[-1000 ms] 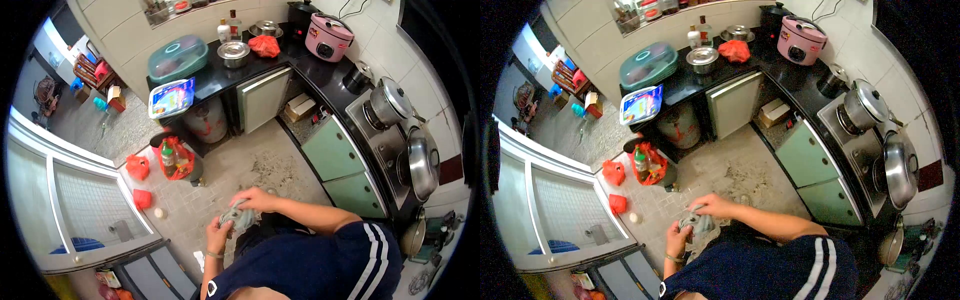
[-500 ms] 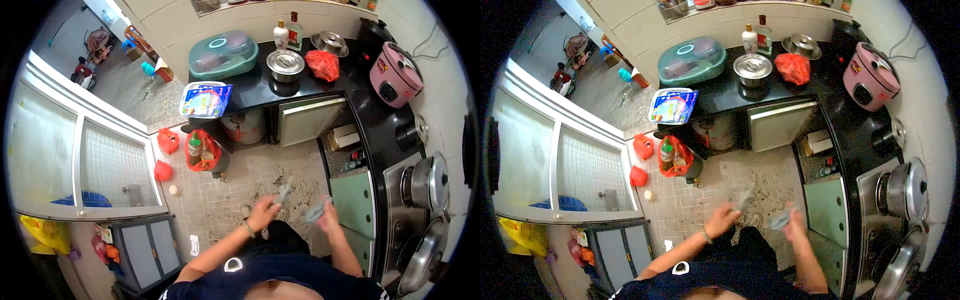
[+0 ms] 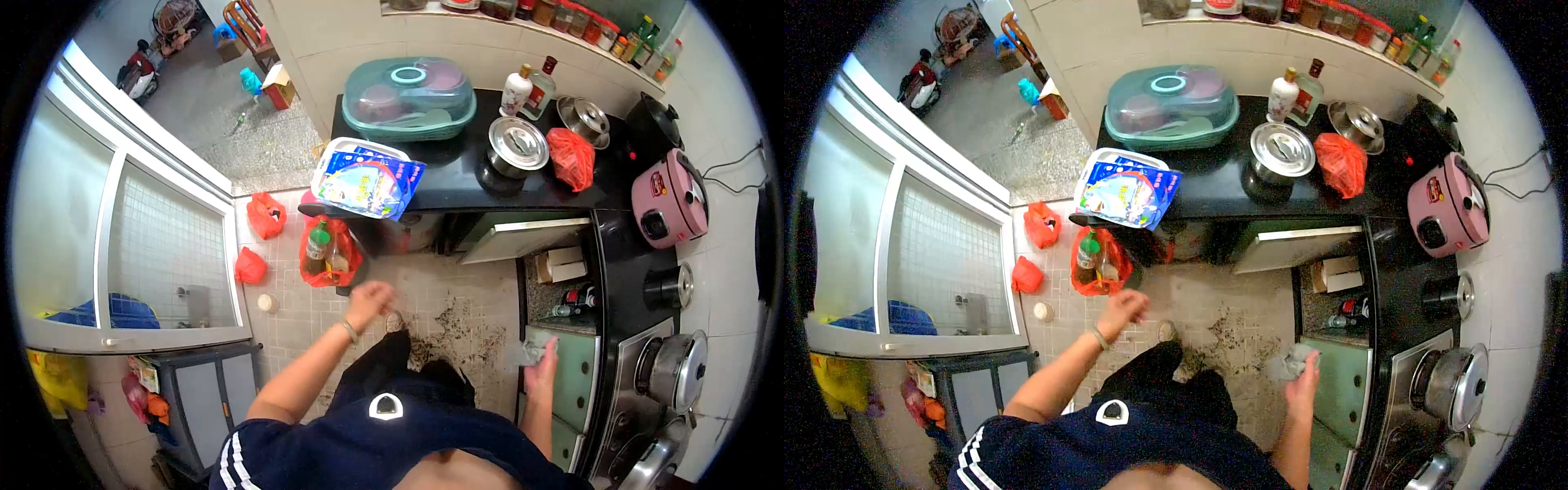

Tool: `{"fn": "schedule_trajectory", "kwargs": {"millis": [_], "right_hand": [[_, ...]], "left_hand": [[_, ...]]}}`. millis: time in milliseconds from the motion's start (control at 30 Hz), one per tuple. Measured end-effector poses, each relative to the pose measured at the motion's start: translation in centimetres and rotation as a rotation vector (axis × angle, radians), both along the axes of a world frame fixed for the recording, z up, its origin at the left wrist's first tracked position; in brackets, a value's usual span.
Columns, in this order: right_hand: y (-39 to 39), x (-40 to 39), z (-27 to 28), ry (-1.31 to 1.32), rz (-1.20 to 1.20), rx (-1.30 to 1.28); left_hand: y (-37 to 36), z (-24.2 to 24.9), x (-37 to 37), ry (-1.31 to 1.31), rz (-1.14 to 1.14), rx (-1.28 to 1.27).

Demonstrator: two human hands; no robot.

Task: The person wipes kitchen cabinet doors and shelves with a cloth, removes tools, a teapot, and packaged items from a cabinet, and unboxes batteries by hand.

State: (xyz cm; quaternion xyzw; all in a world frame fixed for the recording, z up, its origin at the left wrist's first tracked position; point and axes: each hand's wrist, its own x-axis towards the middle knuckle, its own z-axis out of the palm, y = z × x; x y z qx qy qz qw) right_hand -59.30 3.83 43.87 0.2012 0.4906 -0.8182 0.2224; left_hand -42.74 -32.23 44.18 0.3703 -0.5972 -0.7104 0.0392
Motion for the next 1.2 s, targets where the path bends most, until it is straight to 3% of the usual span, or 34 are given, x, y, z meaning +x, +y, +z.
{"fn": "schedule_trajectory", "kwargs": {"millis": [100,200,300,367,533,600,700,767,800,867,933,967,1000,1133,1200], "right_hand": [[-2.5,0.5,1.5,0.012,-0.023,0.029],[-6.0,0.9,2.7,0.053,0.062,0.096],[-11.0,0.6,2.5,0.091,0.296,0.179],[-15.7,0.1,3.7,0.301,0.462,0.3],[-26.1,-3.9,3.5,0.232,0.714,0.361],[-30.5,-5.9,0.5,0.405,0.784,0.32],[-36.3,-7.9,-1.7,0.419,0.819,0.401],[-38.2,-8.4,-1.9,0.779,0.947,0.584],[-38.8,-7.9,-1.2,0.77,0.951,0.578],[-39.5,-6.6,2.1,1.057,0.866,0.468],[-39.3,-5.2,4.1,1.575,0.904,0.488],[-39.3,-4.4,5.4,1.647,0.906,0.352],[-39.3,-3.6,6.8,1.715,0.903,0.209],[-38.3,-1.8,7.8,1.738,1.111,0.119],[-37.7,-2.3,7.8,1.752,1.217,-0.073]], "left_hand": [[-6.8,0.5,-1.1,0.027,0.256,0.201],[-11.4,0.4,-3.3,0.08,0.351,0.342],[-13.8,-0.6,-5.5,0.125,0.467,0.423],[-14.5,-1.1,-6.4,0.14,0.497,0.461],[-15.0,-1.8,-7.4,0.186,0.57,0.526],[-15.1,-1.8,-7.4,0.194,0.58,0.521],[-14.8,-1.9,-7.7,0.112,0.654,0.502],[-14.8,-2.2,-7.6,0.11,0.654,0.477],[-14.7,-2.4,-7.6,0.119,0.649,0.466],[-14.7,-2.0,-7.7,0.099,0.647,0.488],[-14.4,-1.0,-7.4,0.206,0.711,0.667],[-14.3,-1.3,-7.4,0.374,0.626,0.644],[-14.2,0.1,-7.4,0.516,0.531,0.796],[-13.6,1.3,-6.1,0.773,0.591,0.952],[-13.2,1.6,-4.9,0.851,0.636,1.067]]}}
